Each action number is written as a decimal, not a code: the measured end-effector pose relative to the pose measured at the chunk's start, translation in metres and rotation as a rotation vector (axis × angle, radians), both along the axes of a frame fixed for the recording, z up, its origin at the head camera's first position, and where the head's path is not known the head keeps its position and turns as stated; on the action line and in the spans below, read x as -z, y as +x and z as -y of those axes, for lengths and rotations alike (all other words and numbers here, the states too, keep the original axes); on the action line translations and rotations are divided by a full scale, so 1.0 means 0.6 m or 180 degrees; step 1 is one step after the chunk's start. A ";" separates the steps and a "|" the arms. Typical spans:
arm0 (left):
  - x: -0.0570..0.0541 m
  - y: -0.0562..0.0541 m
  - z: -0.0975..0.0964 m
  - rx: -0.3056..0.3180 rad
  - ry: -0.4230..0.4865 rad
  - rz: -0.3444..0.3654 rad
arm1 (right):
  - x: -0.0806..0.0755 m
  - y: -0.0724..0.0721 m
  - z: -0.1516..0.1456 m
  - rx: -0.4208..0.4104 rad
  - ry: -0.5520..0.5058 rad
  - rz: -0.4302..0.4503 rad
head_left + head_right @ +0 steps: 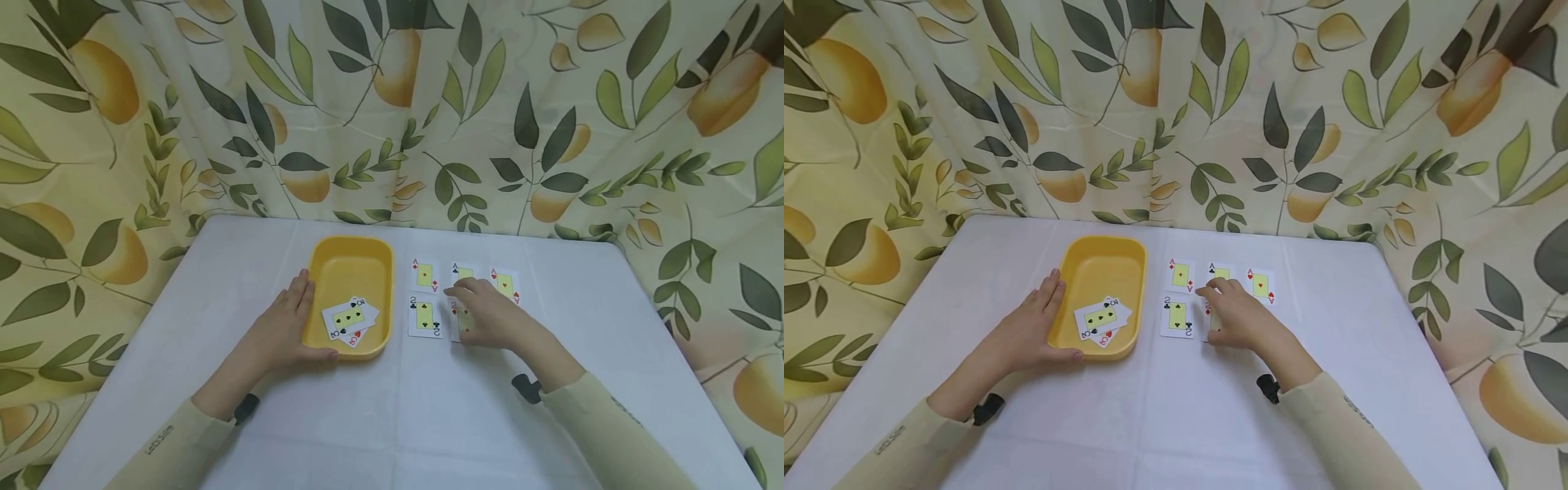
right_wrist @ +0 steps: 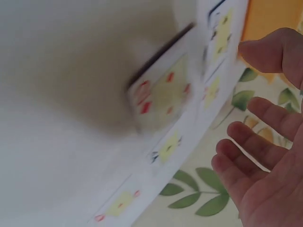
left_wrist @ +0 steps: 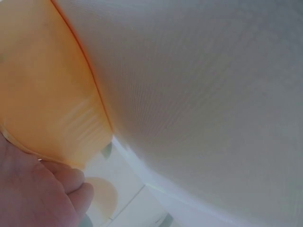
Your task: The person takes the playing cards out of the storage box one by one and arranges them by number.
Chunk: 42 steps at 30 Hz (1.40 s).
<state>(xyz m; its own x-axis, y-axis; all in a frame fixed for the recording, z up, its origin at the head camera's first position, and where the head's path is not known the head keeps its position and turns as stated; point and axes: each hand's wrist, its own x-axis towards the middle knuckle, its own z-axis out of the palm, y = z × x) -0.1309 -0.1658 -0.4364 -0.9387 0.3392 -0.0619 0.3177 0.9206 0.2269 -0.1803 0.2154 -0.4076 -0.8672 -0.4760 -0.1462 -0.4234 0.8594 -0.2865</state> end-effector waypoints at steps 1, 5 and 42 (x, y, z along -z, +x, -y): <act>0.000 0.000 0.000 0.0001 0.0000 0.0003 | -0.003 0.000 0.008 -0.0001 0.0005 0.0004; -0.001 0.002 0.001 0.0005 0.0016 -0.0012 | -0.017 0.001 0.046 -0.0126 -0.0042 -0.0049; 0.012 -0.008 0.009 0.0186 -0.0053 -0.0182 | 0.038 -0.020 0.335 -0.0440 0.0704 -0.0040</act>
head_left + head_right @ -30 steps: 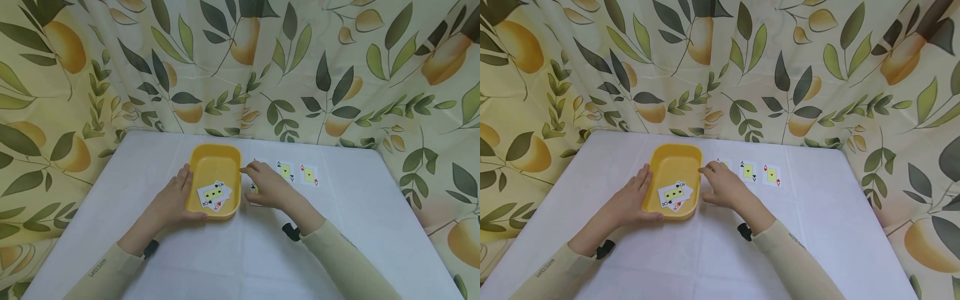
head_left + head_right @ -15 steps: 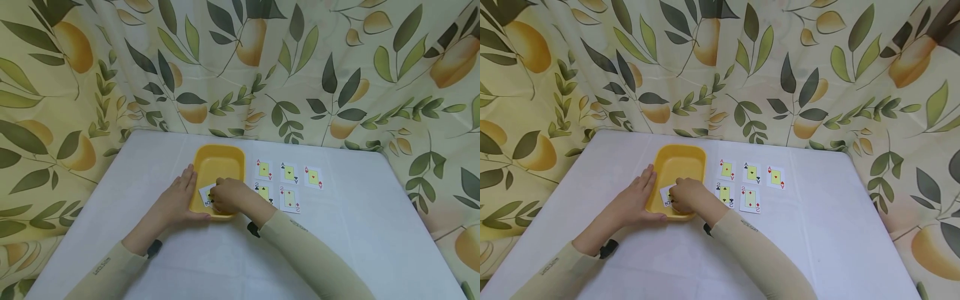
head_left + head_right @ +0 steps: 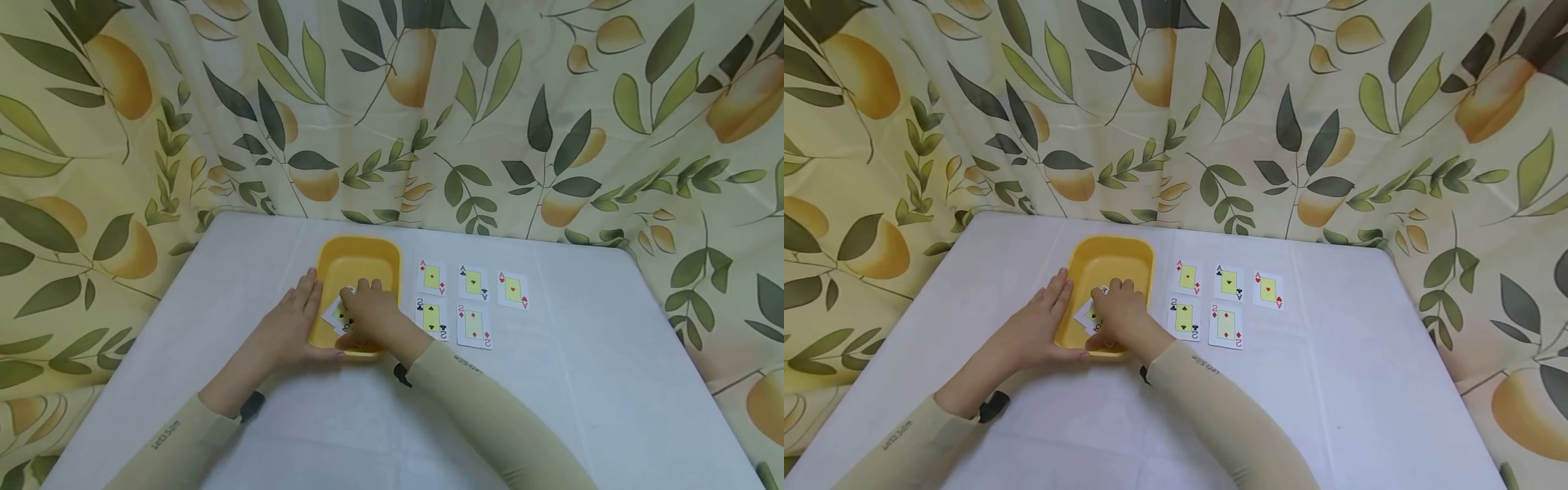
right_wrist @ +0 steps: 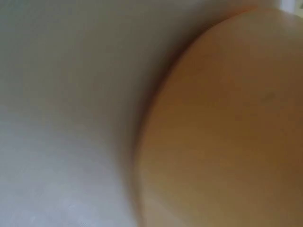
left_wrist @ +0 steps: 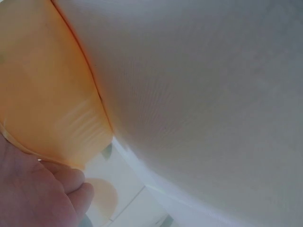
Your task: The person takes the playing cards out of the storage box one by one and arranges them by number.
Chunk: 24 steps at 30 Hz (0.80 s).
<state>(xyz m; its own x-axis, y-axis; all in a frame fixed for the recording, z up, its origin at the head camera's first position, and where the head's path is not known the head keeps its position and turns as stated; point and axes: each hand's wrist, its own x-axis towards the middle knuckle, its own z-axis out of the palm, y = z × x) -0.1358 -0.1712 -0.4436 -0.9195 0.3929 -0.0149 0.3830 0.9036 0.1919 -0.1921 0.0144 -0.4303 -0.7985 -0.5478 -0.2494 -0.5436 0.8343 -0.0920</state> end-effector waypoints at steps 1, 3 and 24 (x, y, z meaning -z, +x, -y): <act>0.001 0.000 -0.001 0.0006 -0.0008 -0.0008 | -0.001 0.002 0.002 0.0009 0.0017 0.0010; 0.001 0.001 -0.002 0.0009 -0.0016 -0.0015 | -0.004 0.007 0.005 0.0027 0.0002 0.0039; -0.009 0.006 -0.004 0.0017 -0.0039 -0.0023 | -0.001 -0.005 0.015 -0.0463 -0.0389 0.0124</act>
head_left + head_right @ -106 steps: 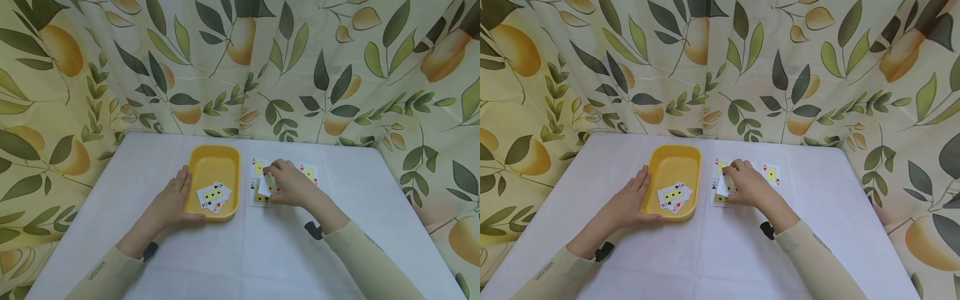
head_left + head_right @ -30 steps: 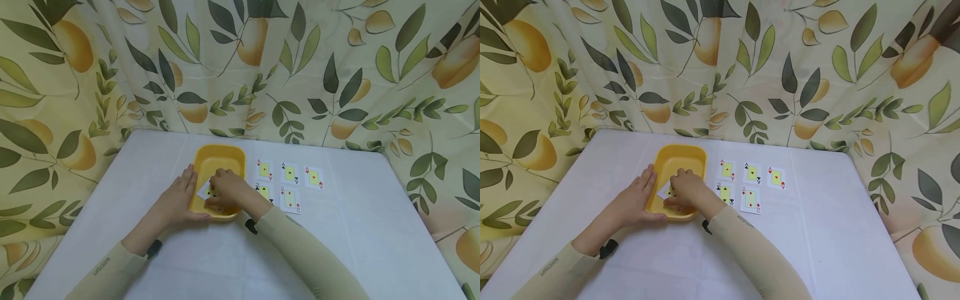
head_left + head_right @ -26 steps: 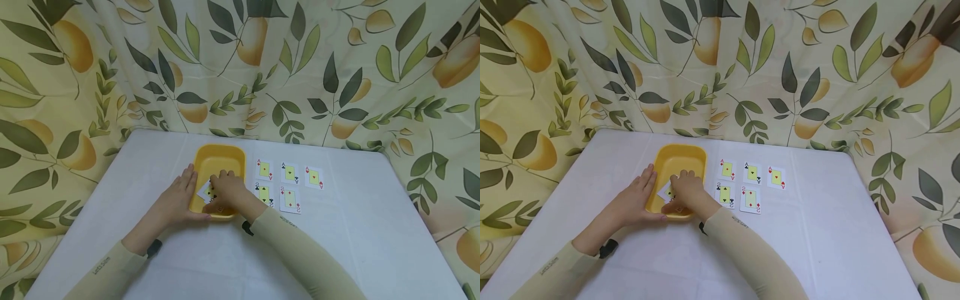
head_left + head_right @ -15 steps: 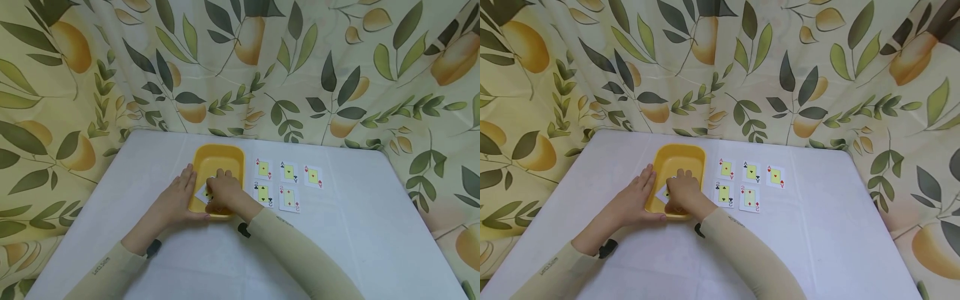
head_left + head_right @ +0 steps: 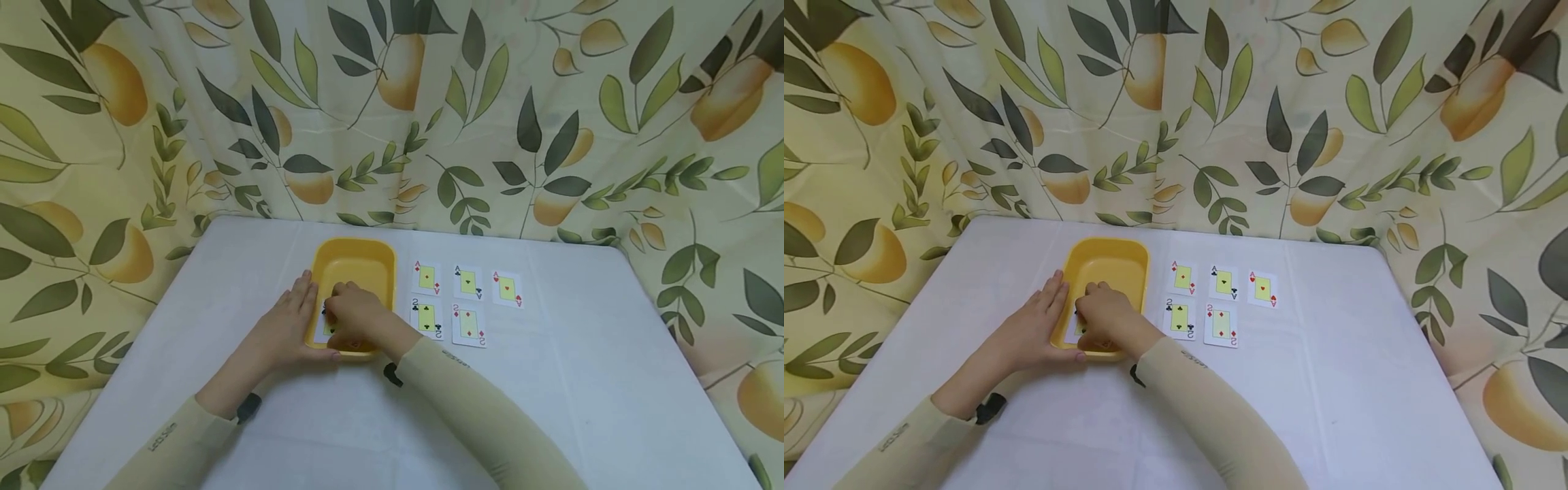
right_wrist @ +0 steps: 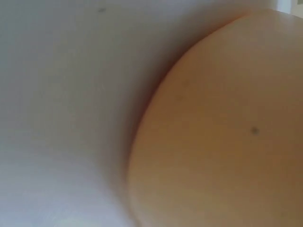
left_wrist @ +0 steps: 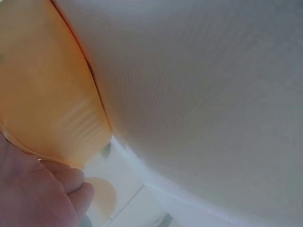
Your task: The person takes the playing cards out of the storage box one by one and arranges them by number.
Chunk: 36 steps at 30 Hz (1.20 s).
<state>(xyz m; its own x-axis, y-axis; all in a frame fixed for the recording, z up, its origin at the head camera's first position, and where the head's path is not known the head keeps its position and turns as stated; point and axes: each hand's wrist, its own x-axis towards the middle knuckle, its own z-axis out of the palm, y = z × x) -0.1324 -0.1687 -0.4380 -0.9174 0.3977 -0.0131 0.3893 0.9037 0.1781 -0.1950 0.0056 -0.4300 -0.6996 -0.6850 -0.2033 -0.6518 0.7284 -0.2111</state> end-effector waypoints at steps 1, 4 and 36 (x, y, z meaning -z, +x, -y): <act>0.000 0.000 0.000 0.0006 0.0014 -0.0001 | 0.001 0.000 0.002 0.0001 0.0013 0.0003; 0.001 0.000 0.000 0.0018 0.0029 -0.0011 | 0.004 0.000 0.009 -0.0007 0.0094 -0.0067; -0.001 0.003 -0.002 -0.0061 0.0065 0.0049 | 0.003 0.009 -0.019 -0.0140 0.0028 -0.0153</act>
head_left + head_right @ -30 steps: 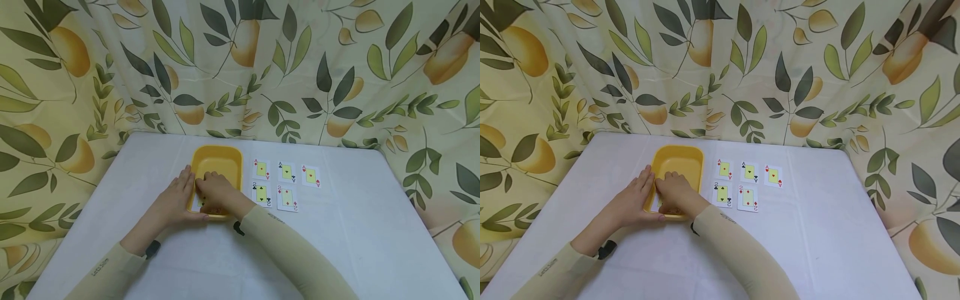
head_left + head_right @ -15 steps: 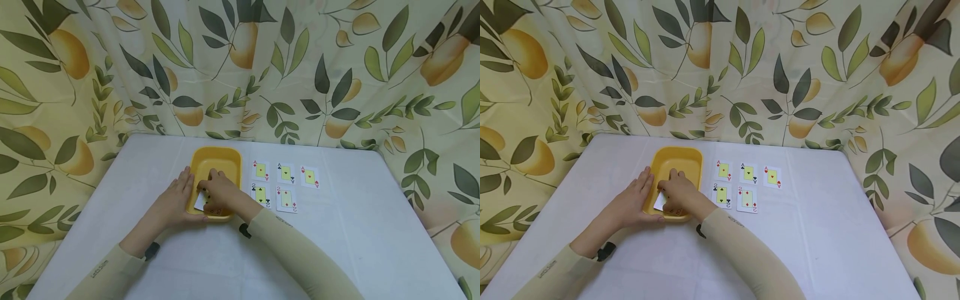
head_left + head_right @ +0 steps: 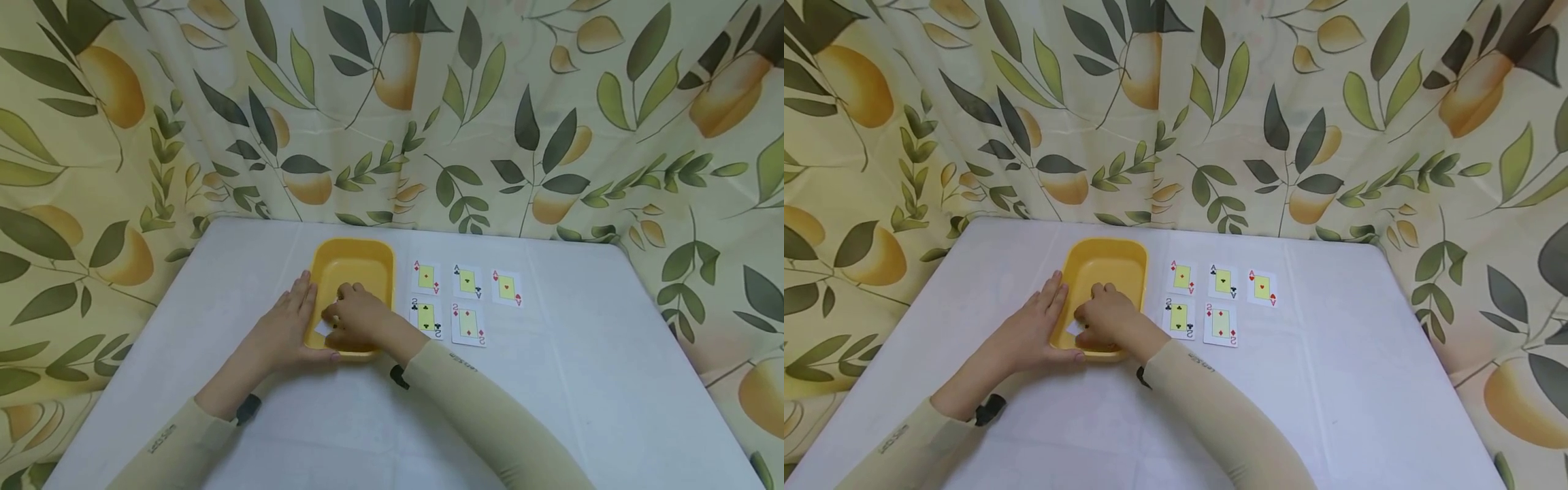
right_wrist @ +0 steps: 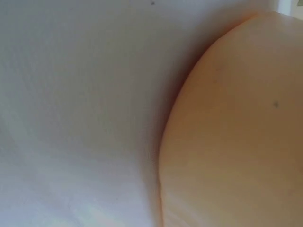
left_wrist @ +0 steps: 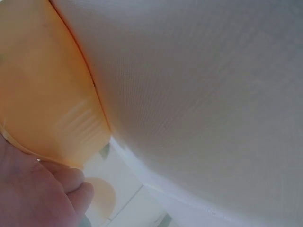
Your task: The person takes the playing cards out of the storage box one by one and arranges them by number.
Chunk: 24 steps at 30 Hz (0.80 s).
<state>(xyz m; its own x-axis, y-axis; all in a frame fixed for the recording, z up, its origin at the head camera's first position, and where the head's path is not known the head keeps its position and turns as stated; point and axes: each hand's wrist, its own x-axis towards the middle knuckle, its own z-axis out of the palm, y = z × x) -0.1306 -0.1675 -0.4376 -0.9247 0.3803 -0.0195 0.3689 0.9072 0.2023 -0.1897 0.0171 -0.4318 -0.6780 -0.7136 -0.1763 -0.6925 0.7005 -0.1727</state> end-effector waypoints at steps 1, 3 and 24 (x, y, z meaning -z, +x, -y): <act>0.000 0.000 0.000 -0.0003 -0.0007 -0.0002 | -0.001 0.000 0.000 0.0029 -0.0010 0.0027; 0.000 -0.002 0.000 -0.0011 -0.0024 0.0007 | -0.001 0.000 0.000 0.0102 -0.0042 0.0106; 0.005 -0.002 0.001 -0.0045 0.0032 0.0021 | -0.047 -0.006 -0.032 0.0291 -0.0236 0.0190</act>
